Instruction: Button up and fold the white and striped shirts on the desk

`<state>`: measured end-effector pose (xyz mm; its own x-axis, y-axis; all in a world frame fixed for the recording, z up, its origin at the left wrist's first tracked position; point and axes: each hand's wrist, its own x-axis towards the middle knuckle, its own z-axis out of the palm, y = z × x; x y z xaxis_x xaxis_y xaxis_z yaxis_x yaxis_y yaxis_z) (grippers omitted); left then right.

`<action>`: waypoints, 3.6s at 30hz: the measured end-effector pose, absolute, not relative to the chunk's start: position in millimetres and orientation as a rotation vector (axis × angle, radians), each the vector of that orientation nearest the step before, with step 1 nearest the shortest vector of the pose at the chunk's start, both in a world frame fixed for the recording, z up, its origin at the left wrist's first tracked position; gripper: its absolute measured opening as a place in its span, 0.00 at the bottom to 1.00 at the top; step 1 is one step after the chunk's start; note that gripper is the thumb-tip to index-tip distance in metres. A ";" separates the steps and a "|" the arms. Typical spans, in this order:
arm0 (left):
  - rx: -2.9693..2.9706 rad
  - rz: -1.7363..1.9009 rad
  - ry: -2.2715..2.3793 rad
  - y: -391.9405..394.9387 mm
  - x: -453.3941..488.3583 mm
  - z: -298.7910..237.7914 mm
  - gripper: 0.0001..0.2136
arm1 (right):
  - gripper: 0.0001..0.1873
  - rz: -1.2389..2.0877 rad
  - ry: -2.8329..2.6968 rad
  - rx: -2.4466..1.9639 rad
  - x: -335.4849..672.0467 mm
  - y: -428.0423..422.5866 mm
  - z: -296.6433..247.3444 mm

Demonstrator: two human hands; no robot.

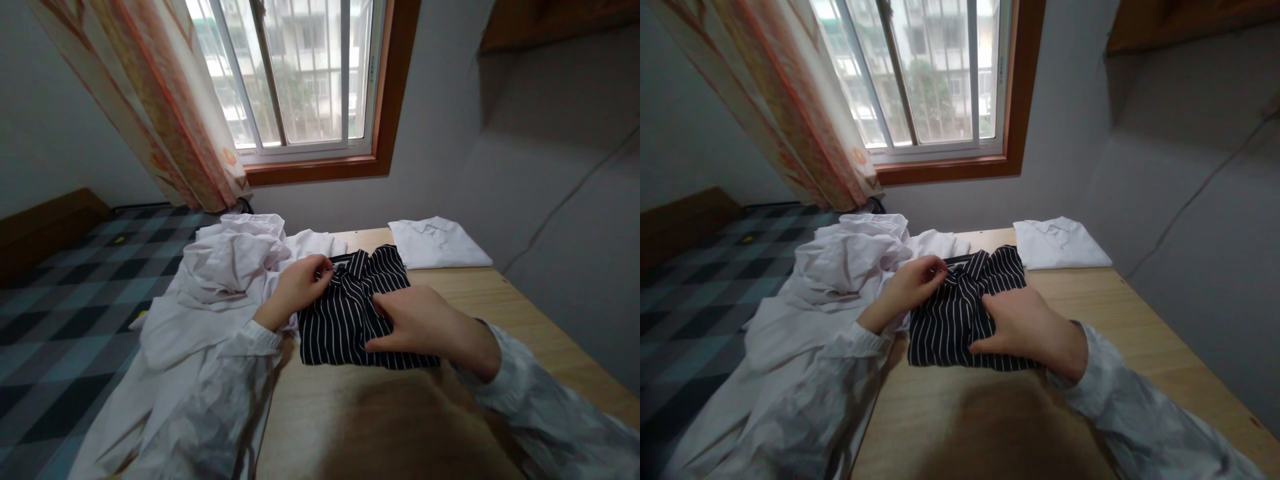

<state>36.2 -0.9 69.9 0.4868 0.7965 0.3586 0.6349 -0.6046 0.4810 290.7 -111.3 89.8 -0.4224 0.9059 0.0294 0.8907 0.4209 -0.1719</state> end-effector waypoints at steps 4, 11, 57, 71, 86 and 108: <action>2.425 0.429 0.909 -8.6 32.2 86.0 0.14 | 0.34 0.144 -2.723 -1.634 298.1 -108.2 68.9; 2.461 0.028 0.829 -31.3 36.6 93.2 0.34 | 0.10 0.180 -2.808 -1.463 296.2 -90.6 65.2; 2.245 0.877 0.923 -20.1 70.4 -0.1 0.14 | 0.11 -0.105 -2.185 -1.707 271.5 -64.6 24.8; 2.139 1.106 0.995 -27.6 75.8 2.6 0.12 | 0.13 1.054 -1.661 -1.056 292.3 -29.5 -5.0; 2.123 1.095 0.887 -27.3 73.1 3.5 0.06 | 0.12 0.952 -1.725 -1.109 289.8 -38.4 1.4; 1.459 1.328 1.142 5.3 57.6 25.9 0.15 | 0.28 -0.026 -2.133 -1.004 307.6 -50.4 27.8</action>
